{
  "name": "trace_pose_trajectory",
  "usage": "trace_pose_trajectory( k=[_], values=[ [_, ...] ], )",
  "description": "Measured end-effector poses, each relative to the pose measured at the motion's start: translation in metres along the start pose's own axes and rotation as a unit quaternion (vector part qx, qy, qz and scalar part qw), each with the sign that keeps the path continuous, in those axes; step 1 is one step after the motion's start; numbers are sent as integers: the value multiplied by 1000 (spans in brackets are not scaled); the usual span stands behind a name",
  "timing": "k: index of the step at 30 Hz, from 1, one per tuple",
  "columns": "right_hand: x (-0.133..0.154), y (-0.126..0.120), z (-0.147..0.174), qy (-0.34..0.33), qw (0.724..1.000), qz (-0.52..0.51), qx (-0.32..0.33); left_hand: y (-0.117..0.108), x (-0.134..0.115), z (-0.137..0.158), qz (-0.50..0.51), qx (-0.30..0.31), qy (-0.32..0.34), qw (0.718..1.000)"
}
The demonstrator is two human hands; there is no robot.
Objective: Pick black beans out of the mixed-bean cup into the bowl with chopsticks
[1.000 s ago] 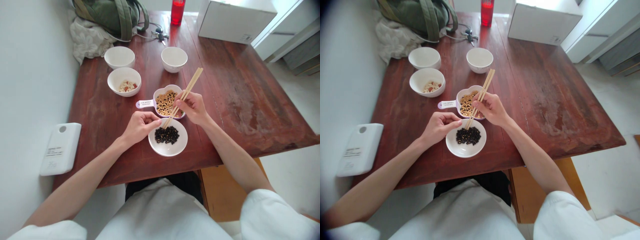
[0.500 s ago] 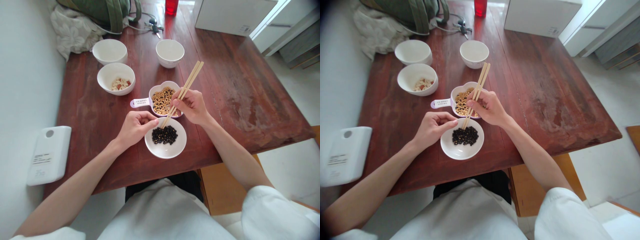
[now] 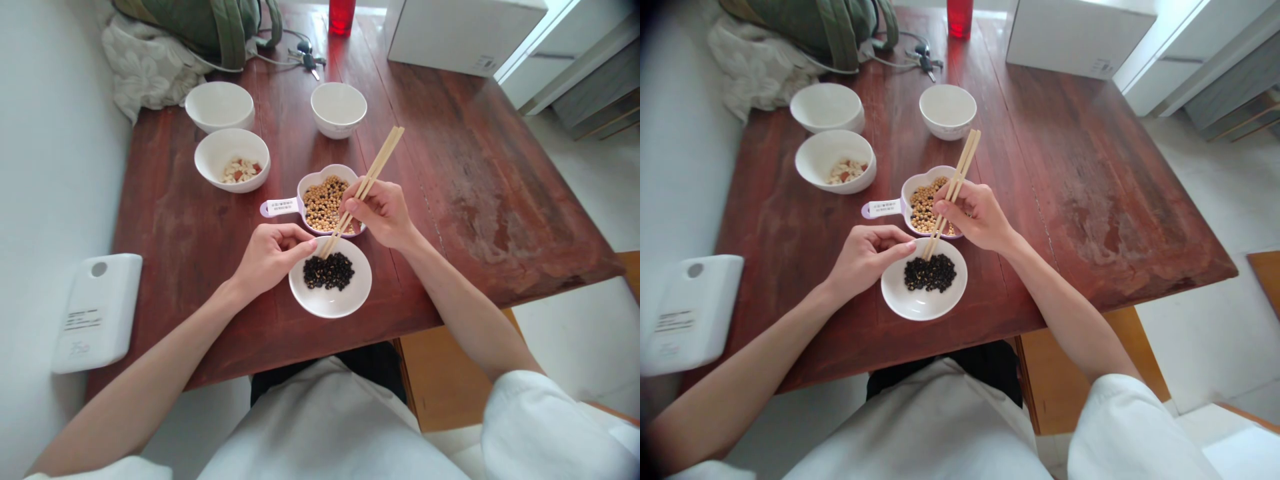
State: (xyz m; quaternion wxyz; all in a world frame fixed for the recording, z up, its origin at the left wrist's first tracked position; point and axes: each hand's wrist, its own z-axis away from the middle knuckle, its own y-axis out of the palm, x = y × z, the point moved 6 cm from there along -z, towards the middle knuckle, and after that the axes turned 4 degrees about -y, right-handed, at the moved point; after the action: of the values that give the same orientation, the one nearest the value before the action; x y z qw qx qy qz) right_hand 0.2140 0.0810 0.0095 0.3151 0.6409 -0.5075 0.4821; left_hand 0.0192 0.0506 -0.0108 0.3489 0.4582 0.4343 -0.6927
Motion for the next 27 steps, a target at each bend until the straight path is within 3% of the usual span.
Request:
trace_pose_trajectory(
  k=[10, 15, 19, 22, 25, 27],
  values=[
    [9, -6, -5, -17, 997, -66, -44, 0, 3, 0, 6, 10, -6, 1000],
    [9, -13, -6, -10, 997, -47, -61, 1, 4, 0, 9, 18, -11, 1000],
    [17, -20, -6, -45, 996, -42, -71, 0, 5, 0, -5, 22, -5, 1000],
    [29, -41, -7, -101, 981, -34, -161, -1, 7, 0, -14, 25, 3, 1000],
    [44, -69, -6, -182, 939, -28, -292, -1, 9, 0, -16, 27, 6, 999],
    [48, -78, -8, -202, 925, -3, -322, 0, 10, 1, -15, 26, 5, 1000]
  ],
)
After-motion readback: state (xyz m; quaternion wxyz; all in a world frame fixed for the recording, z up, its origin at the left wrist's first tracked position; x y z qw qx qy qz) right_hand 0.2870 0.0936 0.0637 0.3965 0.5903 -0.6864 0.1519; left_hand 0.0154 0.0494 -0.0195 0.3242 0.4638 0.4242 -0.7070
